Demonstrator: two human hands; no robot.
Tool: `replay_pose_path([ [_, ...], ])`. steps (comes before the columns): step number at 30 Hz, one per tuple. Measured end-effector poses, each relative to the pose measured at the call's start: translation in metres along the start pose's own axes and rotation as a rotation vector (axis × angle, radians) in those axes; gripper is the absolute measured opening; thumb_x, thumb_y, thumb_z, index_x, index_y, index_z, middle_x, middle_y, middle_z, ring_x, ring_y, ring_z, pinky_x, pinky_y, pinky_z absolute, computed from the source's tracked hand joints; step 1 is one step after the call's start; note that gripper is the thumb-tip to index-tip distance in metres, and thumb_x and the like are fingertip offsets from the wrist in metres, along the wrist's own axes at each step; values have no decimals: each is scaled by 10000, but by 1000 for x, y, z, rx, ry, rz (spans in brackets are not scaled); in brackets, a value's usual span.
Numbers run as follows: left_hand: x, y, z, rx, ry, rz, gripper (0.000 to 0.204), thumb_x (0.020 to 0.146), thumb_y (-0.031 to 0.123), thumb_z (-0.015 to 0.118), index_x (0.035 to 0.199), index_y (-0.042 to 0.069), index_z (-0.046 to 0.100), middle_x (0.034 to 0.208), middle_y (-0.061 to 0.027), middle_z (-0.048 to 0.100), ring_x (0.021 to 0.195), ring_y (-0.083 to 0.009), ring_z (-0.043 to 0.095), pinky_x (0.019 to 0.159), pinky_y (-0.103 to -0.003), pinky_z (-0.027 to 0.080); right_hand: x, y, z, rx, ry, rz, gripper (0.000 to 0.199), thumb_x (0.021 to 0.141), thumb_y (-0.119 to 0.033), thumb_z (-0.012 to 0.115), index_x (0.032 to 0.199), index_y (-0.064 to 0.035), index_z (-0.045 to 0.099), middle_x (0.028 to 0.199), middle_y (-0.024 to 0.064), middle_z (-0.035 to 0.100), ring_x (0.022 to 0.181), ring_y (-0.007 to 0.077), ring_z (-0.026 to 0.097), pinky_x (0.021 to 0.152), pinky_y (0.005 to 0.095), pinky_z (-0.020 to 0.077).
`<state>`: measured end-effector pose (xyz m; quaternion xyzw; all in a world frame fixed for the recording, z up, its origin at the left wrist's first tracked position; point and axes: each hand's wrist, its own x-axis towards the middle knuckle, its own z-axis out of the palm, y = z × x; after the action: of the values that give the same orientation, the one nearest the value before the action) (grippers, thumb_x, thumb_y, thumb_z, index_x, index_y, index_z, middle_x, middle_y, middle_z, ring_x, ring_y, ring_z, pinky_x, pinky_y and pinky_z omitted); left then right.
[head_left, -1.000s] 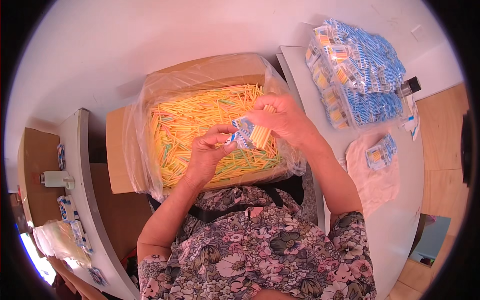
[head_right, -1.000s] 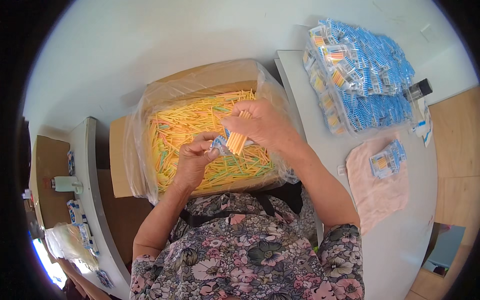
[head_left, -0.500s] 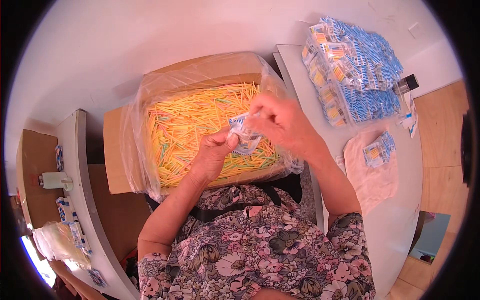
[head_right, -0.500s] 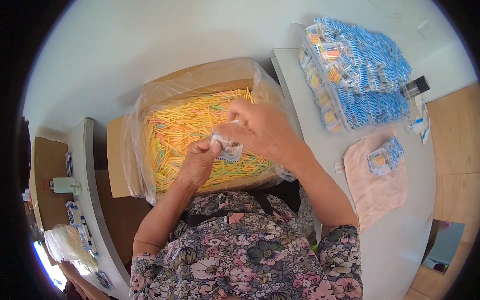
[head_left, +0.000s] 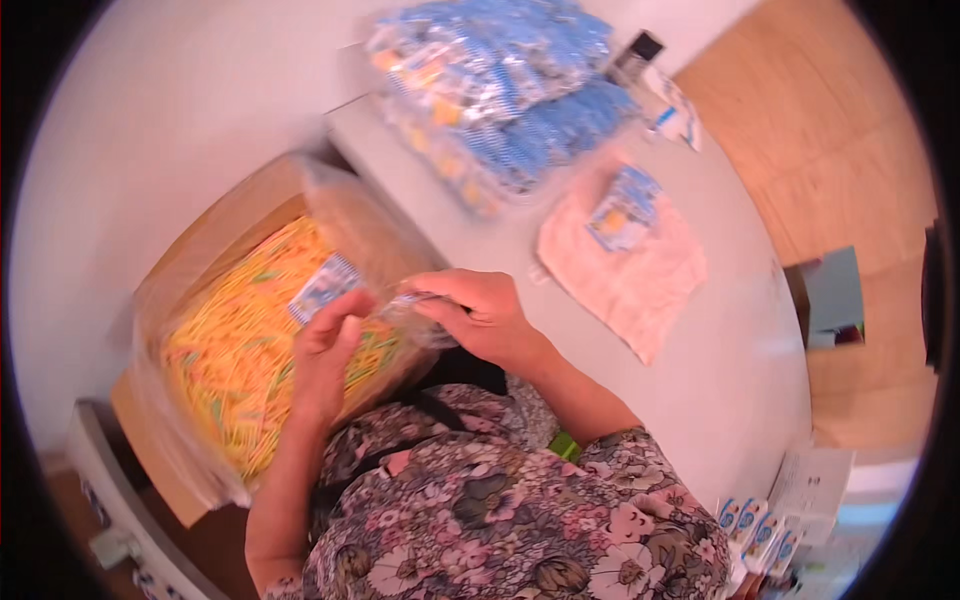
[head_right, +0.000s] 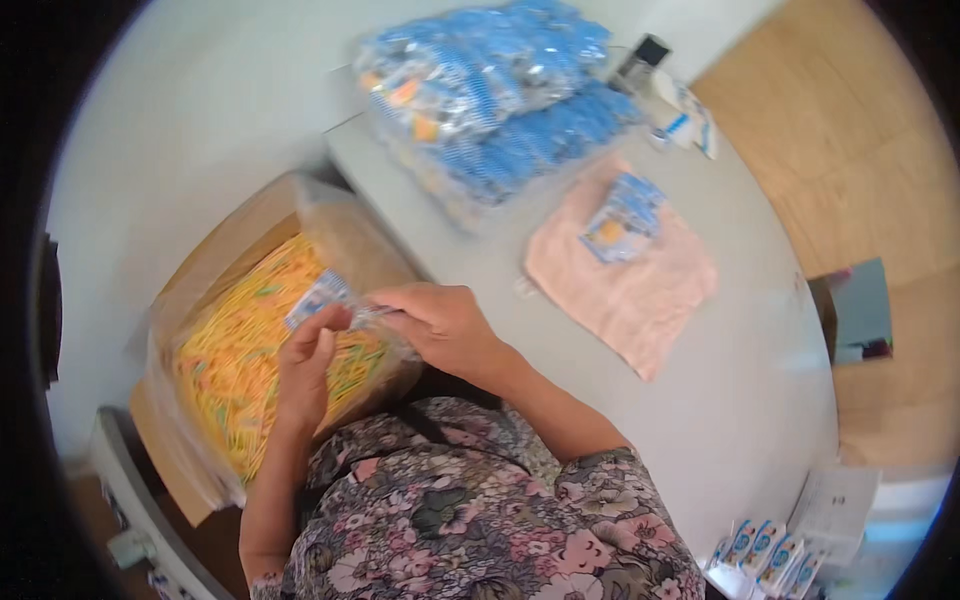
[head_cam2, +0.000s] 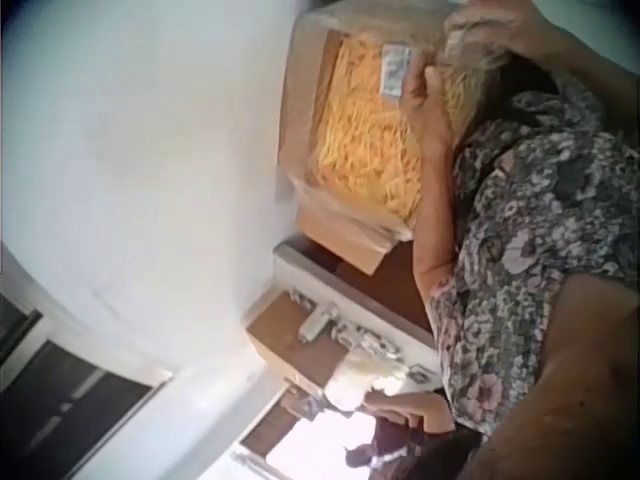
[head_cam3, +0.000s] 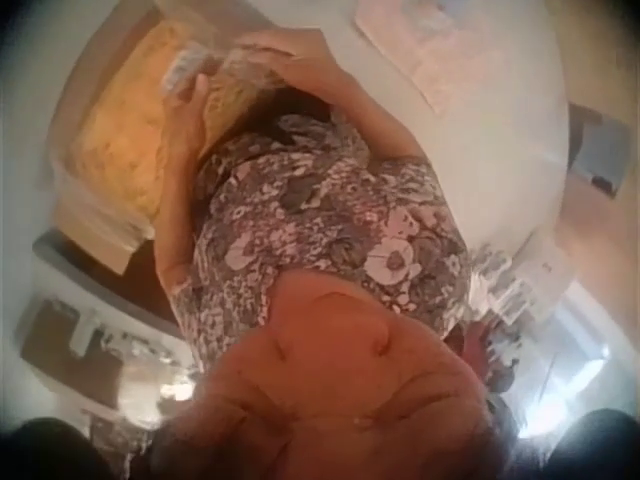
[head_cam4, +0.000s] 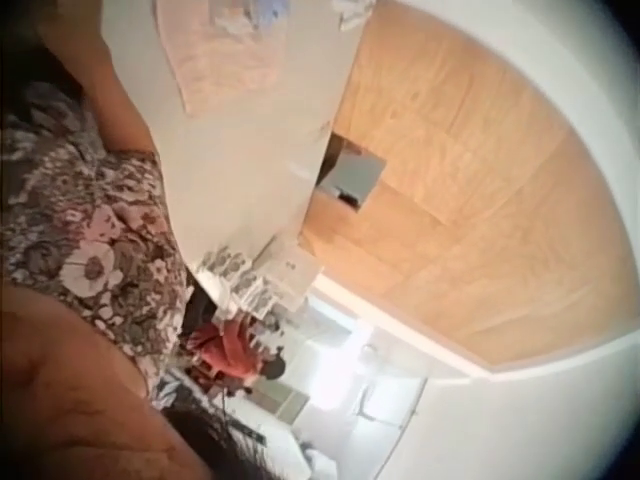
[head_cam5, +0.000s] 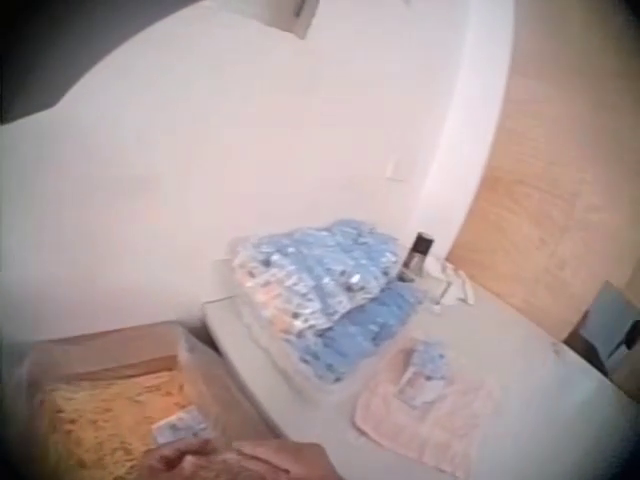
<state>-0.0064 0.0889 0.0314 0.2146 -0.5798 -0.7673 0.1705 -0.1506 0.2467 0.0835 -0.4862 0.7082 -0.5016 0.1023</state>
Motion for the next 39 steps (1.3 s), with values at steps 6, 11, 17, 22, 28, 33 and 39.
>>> replay_pose_path([
  [6, 24, -11, -47, 698, 118, 441, 205, 815, -2, 643, 1016, 26, 668, 1043, -81, 648, 1007, -215, 579, 903, -324, 432, -60, 82, -132, -66, 746, 318, 332, 803, 45, 665, 1133, 34, 629, 1049, 90, 661, 923, 155, 629, 802, 270, 523],
  [11, 65, -24, -61, 1247, 212, 544, 336, 660, 157, 778, 969, 85, 666, 999, -95, 629, 980, -305, 542, 831, -450, 415, -84, 167, -220, -883, 604, 266, 385, 816, -70, 683, 1185, 9, 603, 1156, 157, 620, 1033, 249, 581, 908, 363, 457],
  [17, 69, -24, -52, 1443, 221, 210, 405, 603, 305, 821, 937, 137, 665, 997, -55, 635, 976, -288, 547, 833, -534, 337, -67, 144, -176, -1069, 775, 113, 415, 840, -87, 672, 1238, -30, 570, 1369, 132, 463, 1172, 304, 479, 1012, 394, 376],
  [22, 77, -18, -59, 1314, 211, 27, 355, 625, 296, 820, 903, 145, 659, 902, -33, 661, 917, -257, 588, 820, -486, 328, -59, 111, -150, -978, 743, -13, 384, 837, 3, 649, 1215, -35, 588, 1397, 121, 430, 1190, 276, 470, 994, 370, 405],
  [28, 84, -20, -62, 1232, 261, -18, 300, 643, 281, 817, 830, 130, 637, 841, -19, 672, 854, -237, 620, 820, -478, 314, -37, 78, -125, -970, 680, -221, 297, 825, -4, 653, 1118, -43, 623, 1334, 162, 475, 1177, 320, 478, 972, 417, 415],
  [33, 71, -17, -64, 1315, 381, 352, 255, 693, 183, 792, 856, 84, 623, 839, -40, 657, 835, -197, 614, 795, -452, 369, -13, 44, -61, -805, 466, -476, 302, 784, 32, 666, 1077, -13, 609, 1215, 166, 560, 1065, 313, 555, 892, 392, 455],
  [39, 26, -4, -61, 382, 44, 258, 171, 794, 5, 697, 950, -8, 627, 877, -10, 627, 810, -85, 549, 706, -232, 466, 33, 11, 59, -222, -26, -127, 156, 810, -126, 699, 871, -15, 609, 760, 146, 584, 712, 320, 581, 625, 386, 461],
])
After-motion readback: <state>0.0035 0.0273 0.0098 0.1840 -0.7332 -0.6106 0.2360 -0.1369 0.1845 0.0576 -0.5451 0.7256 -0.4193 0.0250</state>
